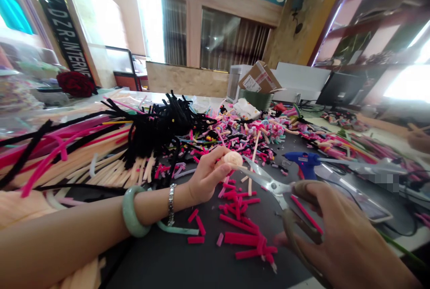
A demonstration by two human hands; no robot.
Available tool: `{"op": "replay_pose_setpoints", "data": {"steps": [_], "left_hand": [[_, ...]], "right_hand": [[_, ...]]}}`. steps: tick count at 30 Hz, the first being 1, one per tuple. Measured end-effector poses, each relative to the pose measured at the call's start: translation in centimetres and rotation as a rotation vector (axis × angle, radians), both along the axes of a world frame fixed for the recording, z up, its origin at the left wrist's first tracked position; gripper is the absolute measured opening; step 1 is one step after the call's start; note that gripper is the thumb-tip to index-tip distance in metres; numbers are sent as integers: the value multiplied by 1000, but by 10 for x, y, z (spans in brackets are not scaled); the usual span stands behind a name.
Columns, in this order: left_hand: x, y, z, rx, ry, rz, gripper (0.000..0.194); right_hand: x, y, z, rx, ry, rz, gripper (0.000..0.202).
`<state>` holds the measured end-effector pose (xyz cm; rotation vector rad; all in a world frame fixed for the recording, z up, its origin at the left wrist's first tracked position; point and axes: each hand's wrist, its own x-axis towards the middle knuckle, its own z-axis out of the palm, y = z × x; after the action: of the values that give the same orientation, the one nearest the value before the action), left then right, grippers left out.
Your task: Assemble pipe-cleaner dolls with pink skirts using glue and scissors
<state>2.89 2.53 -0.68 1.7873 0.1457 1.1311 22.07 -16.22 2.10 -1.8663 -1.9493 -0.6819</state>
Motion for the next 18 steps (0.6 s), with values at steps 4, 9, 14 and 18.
{"op": "replay_pose_setpoints", "data": {"steps": [4,9,14,18], "left_hand": [[-1,-1,0,5,36,20,47],[-1,-1,1,16,36,18,45],[-1,-2,4,22,64,20,44],[-1,-4,5,14,84,37,45]], "right_hand": [[2,1,-3,25,-61,27,54],[-1,2,-3,25,-93,7,57],[-9,-3,-3,23,-53,-68,51],[-12,-3,-3,32,-43,-90,46]]}}
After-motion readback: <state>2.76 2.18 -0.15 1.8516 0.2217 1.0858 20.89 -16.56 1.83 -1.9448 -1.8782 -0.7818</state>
